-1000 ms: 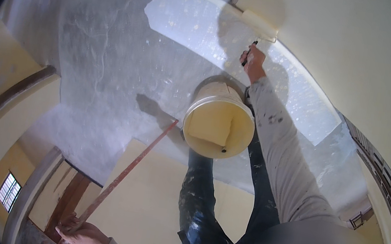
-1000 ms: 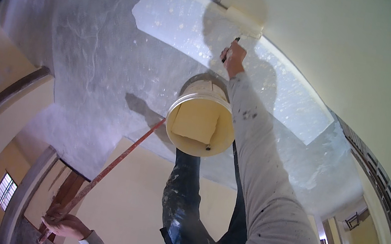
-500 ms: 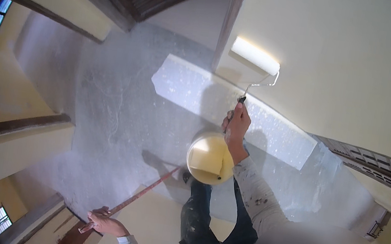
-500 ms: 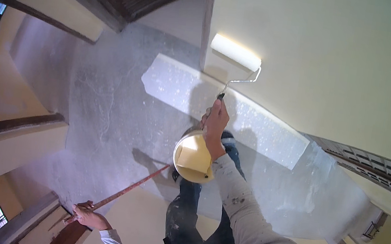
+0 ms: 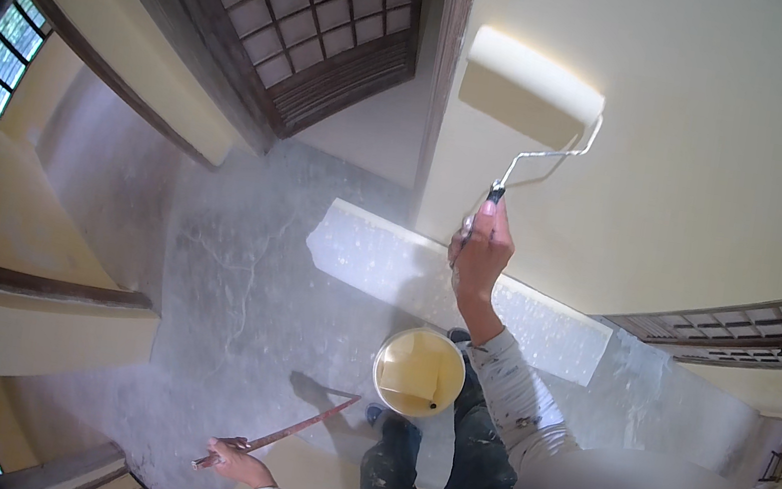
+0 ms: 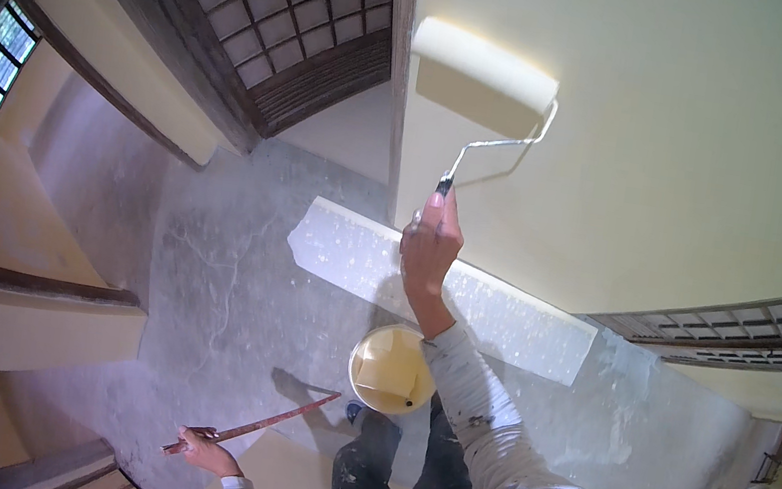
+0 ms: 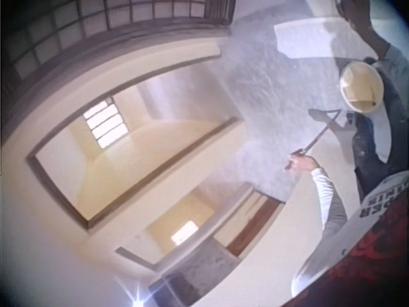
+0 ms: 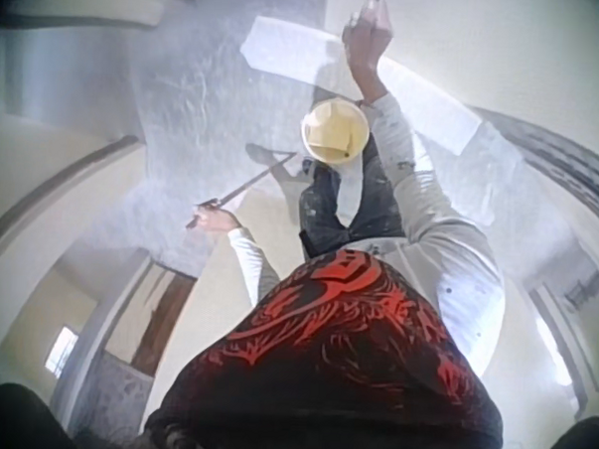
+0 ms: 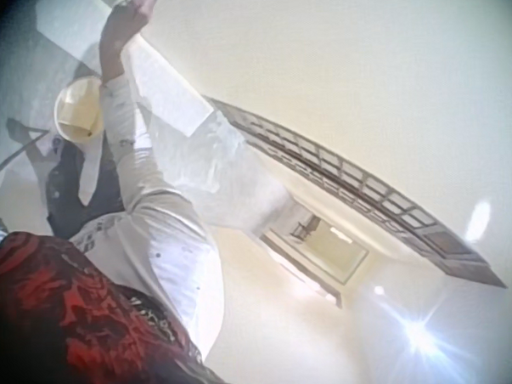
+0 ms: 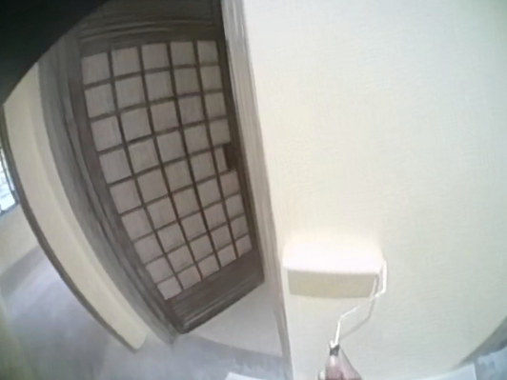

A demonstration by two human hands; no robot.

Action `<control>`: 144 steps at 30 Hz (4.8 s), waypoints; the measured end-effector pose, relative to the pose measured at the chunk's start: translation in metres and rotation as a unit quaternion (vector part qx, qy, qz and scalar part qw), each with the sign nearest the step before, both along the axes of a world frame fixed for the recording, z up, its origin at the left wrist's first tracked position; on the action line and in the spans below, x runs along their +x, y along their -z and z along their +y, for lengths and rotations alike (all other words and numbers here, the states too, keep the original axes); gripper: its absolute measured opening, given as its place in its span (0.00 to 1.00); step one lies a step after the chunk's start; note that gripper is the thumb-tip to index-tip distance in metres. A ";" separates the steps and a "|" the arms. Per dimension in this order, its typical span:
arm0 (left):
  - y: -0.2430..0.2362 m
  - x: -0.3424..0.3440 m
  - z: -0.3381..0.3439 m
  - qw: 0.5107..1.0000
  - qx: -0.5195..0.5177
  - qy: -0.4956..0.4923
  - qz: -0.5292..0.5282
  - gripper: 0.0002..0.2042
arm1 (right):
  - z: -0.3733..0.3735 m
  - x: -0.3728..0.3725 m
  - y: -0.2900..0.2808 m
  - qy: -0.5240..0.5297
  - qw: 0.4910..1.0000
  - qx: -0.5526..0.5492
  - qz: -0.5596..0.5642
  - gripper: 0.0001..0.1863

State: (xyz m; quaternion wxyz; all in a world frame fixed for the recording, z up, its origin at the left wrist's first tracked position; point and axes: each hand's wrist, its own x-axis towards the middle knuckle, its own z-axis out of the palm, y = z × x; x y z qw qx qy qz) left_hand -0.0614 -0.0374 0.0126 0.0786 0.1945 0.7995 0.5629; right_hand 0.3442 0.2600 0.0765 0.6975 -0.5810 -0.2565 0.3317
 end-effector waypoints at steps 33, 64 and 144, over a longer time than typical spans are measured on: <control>-0.005 0.002 0.021 0.999 -0.023 0.018 -0.016 0.24 | 0.022 -0.003 -0.035 0.002 0.999 0.043 -0.011 0.20; 0.003 0.001 0.033 0.999 0.009 0.043 -0.030 0.23 | 0.027 0.004 -0.059 -0.009 0.995 0.052 -0.087 0.24; 0.028 0.026 0.069 0.984 -0.050 -0.005 0.169 0.22 | 0.051 0.004 0.586 -0.010 0.847 -0.414 0.334 0.16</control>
